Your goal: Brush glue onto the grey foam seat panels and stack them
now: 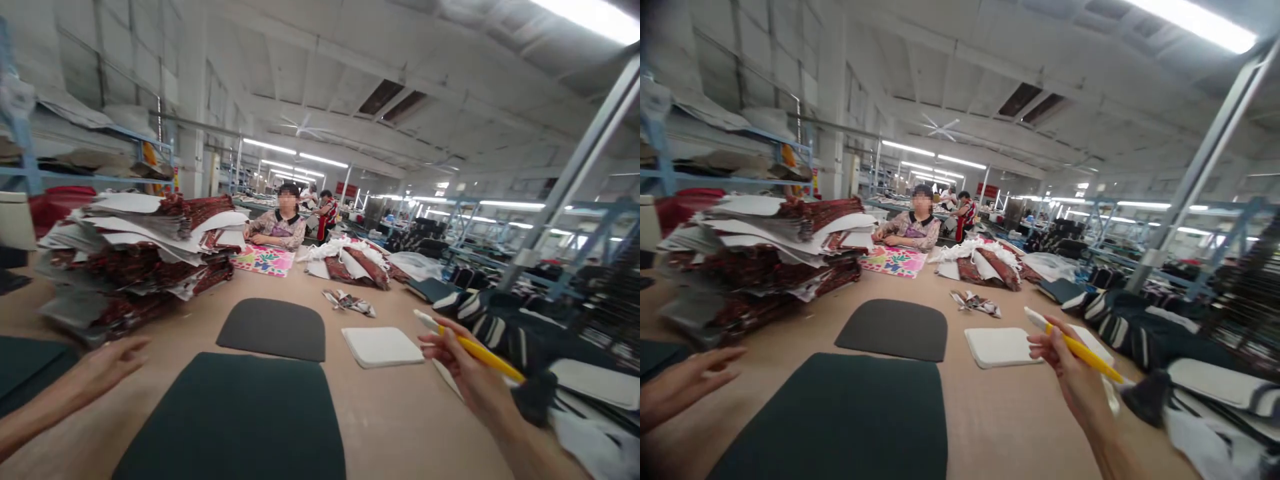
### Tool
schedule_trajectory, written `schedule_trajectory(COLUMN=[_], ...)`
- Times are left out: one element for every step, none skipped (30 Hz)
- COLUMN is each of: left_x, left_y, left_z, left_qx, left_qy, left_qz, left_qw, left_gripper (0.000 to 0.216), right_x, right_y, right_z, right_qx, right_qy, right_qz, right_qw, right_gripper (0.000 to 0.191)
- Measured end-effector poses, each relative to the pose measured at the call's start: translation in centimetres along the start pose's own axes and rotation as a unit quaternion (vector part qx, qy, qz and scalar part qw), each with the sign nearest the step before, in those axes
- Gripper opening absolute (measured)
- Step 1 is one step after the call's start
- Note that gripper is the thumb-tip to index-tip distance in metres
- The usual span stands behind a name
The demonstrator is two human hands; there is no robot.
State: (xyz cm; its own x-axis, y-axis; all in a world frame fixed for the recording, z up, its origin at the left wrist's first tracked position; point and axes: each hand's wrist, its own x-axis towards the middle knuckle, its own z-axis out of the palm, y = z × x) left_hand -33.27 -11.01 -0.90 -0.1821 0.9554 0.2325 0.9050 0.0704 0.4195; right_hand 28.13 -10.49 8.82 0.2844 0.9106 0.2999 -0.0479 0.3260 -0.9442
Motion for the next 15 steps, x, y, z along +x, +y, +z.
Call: schedule_trajectory(left_x=[1.8, 3.5, 5.2, 6.8, 8.4, 9.8, 11.1, 12.2, 13.1, 13.7, 14.2, 14.6, 14.8, 15.0, 15.1], left_y=[1.9, 3.7, 5.3, 6.7, 7.7, 8.6, 9.3, 9.8, 10.2, 10.5, 10.8, 10.9, 10.9, 10.9, 10.8], left_z=[0.0, 0.4, 1.1, 2.0, 3.3, 4.7, 6.2, 7.7, 9.1, 10.4, 11.5, 12.3, 13.0, 13.4, 13.7], left_qx=[-0.014, -0.018, -0.02, -0.022, -0.02, -0.013, -0.005, 0.003, 0.011, 0.018, 0.024, 0.029, 0.032, 0.034, 0.034], left_qy=[-0.05, -0.06, -0.066, -0.077, -0.082, -0.087, -0.09, -0.093, -0.098, -0.104, -0.112, -0.123, -0.133, -0.143, -0.152], left_qz=[-0.005, -0.006, -0.005, 0.0, -0.005, -0.012, -0.017, -0.021, -0.021, -0.019, -0.017, -0.015, -0.014, -0.014, -0.015], left_qw=[0.999, 0.998, 0.998, 0.997, 0.996, 0.996, 0.996, 0.995, 0.995, 0.994, 0.993, 0.992, 0.99, 0.989, 0.988], left_gripper=[0.056, 0.059, 0.06, 0.059, 0.058, 0.057, 0.056, 0.056, 0.056, 0.056, 0.056, 0.055, 0.053, 0.05, 0.048], right_x=[0.4, 0.9, 1.4, 2.1, 2.8, 3.5, 4.3, 5.0, 5.7, 6.3, 6.8, 7.2, 7.4, 7.6, 7.6], right_y=[0.8, 1.7, 2.7, 3.8, 5.1, 6.5, 8.1, 9.8, 11.5, 13.3, 14.9, 16.5, 17.8, 19.0, 20.0], right_z=[0.1, 0.5, 1.3, 2.4, 3.8, 5.4, 7.1, 8.9, 10.7, 12.2, 13.6, 14.6, 15.3, 15.7, 15.9], right_qx=[-0.032, -0.067, -0.102, -0.134, -0.16, -0.186, -0.212, -0.238, -0.266, -0.288, -0.311, -0.329, -0.345, -0.363, -0.381], right_qy=[-0.007, -0.019, -0.038, -0.063, -0.094, -0.128, -0.157, -0.181, -0.2, -0.213, -0.226, -0.237, -0.249, -0.262, -0.274], right_qz=[0.003, 0.006, 0.007, 0.006, 0.006, 0.004, -0.002, -0.009, -0.018, -0.022, -0.026, -0.03, -0.033, -0.037, -0.042], right_qw=[0.999, 0.998, 0.994, 0.989, 0.983, 0.974, 0.965, 0.954, 0.943, 0.933, 0.923, 0.913, 0.904, 0.893, 0.882], right_gripper=[0.045, 0.043, 0.041, 0.039, 0.037, 0.036, 0.036, 0.036, 0.038, 0.039, 0.037, 0.033, 0.027, 0.022, 0.02])
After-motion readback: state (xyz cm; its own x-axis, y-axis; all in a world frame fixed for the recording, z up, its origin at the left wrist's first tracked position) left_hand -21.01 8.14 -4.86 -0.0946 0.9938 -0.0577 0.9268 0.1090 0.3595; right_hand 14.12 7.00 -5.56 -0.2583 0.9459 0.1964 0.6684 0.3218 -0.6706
